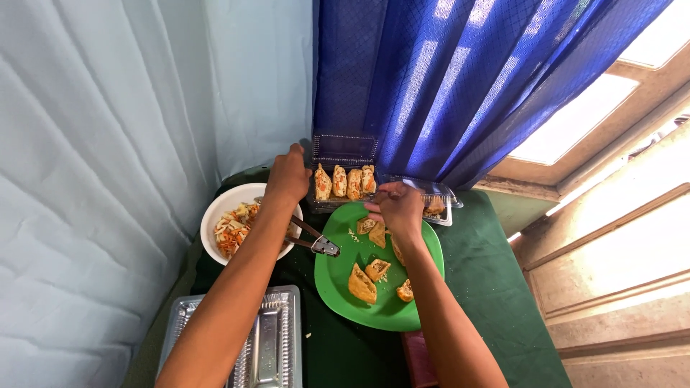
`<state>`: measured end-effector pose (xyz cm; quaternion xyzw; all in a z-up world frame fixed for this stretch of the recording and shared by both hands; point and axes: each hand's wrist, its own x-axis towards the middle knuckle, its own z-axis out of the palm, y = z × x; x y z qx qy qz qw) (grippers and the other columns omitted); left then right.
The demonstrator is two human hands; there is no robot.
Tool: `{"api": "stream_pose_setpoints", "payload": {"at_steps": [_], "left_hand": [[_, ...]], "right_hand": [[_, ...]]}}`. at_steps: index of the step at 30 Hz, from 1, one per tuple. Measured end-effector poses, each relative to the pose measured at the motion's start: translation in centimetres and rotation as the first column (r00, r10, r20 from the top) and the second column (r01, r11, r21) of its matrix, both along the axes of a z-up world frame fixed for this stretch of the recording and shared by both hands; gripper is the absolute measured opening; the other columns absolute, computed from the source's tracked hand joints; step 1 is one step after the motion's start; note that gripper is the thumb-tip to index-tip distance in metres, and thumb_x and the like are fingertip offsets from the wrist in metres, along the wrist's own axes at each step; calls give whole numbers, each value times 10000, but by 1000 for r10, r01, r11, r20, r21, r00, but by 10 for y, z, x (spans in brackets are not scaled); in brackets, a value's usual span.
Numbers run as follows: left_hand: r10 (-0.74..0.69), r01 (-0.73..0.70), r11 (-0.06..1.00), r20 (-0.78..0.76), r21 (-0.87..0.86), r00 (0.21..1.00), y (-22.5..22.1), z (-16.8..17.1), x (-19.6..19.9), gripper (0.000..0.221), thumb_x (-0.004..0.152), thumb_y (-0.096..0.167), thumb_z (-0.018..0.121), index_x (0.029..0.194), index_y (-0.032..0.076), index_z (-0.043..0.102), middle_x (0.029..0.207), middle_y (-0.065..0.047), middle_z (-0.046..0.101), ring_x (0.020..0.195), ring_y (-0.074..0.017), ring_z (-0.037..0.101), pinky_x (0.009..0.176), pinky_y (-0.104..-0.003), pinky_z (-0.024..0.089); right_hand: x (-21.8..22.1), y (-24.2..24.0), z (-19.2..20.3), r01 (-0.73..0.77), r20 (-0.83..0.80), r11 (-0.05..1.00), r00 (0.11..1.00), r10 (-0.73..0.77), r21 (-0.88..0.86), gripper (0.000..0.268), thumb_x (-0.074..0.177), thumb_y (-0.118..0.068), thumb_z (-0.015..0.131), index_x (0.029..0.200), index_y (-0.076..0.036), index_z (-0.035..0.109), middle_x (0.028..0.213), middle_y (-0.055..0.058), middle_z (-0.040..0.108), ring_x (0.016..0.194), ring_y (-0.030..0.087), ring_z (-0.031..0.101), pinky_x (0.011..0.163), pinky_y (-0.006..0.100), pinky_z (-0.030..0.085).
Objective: Filling small pastry shells with a savory mixture using tongs and organizing them in a plastic container for packaging.
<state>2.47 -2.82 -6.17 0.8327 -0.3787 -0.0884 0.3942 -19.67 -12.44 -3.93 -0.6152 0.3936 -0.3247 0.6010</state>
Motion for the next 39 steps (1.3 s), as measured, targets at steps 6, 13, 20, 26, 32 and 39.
{"api": "stream_pose_setpoints", "payload": {"at_steps": [6, 13, 20, 26, 32, 39], "left_hand": [[6, -6, 1000, 16, 12, 1000, 5, 11, -9, 454, 973, 19, 640, 1378, -93, 469, 1211, -424, 608, 967, -497, 707, 652, -520, 651], [36, -37, 999, 49, 21, 998, 22, 25, -18, 499, 982, 62, 639, 1411, -95, 437, 1195, -394, 612, 1024, -495, 688, 689, -547, 654], [43, -30, 997, 201, -66, 979, 50, 44, -45, 259, 984, 108, 674, 1178, -38, 584, 1025, -284, 627, 955, -478, 692, 684, -513, 627], [-5, 52, 991, 356, -122, 934, 90, 67, -84, 251, 984, 289, 646, 829, 97, 693, 755, -150, 620, 779, -417, 696, 626, -520, 577], [18, 71, 945, 268, -319, 963, 150, 89, -149, 222, 1067, 249, 567, 1008, 90, 709, 677, -124, 586, 683, -345, 665, 597, -438, 552], [38, 23, 922, 149, -387, 988, 212, 73, -219, 210, 1009, 282, 633, 1113, 123, 723, 627, -120, 591, 626, -319, 639, 584, -418, 526]], "right_hand": [[0, 1, -1, -3, 6, 1000, 1000, 3, -23, 281, 939, 35, 530, 1184, 161, 586, 1001, 345, 656, 832, 422, 755, 668, 432, 684], [-5, 7, 12, 1, -34, 999, 999, -2, -46, 318, 957, 0, 532, 1223, 170, 568, 970, 294, 667, 801, 355, 769, 643, 366, 673], [-36, 13, 9, -26, -300, 924, 949, -97, -382, 234, 930, -193, 614, 1033, -14, 725, 809, 255, 722, 760, 416, 728, 663, 508, 604], [-61, 22, 12, -309, -436, 684, 900, -15, -661, 219, 878, -131, 615, 1016, -117, 784, 967, 127, 781, 929, 437, 713, 767, 576, 550], [-79, 59, 17, -497, -551, 604, 827, 111, -624, 238, 867, -187, 612, 1027, -194, 787, 951, 134, 765, 989, 448, 695, 859, 571, 549], [-58, 41, -13, -579, -672, 562, 738, 55, -590, 334, 919, -227, 595, 1210, -246, 759, 1088, 101, 771, 1057, 396, 713, 940, 535, 565]]}}
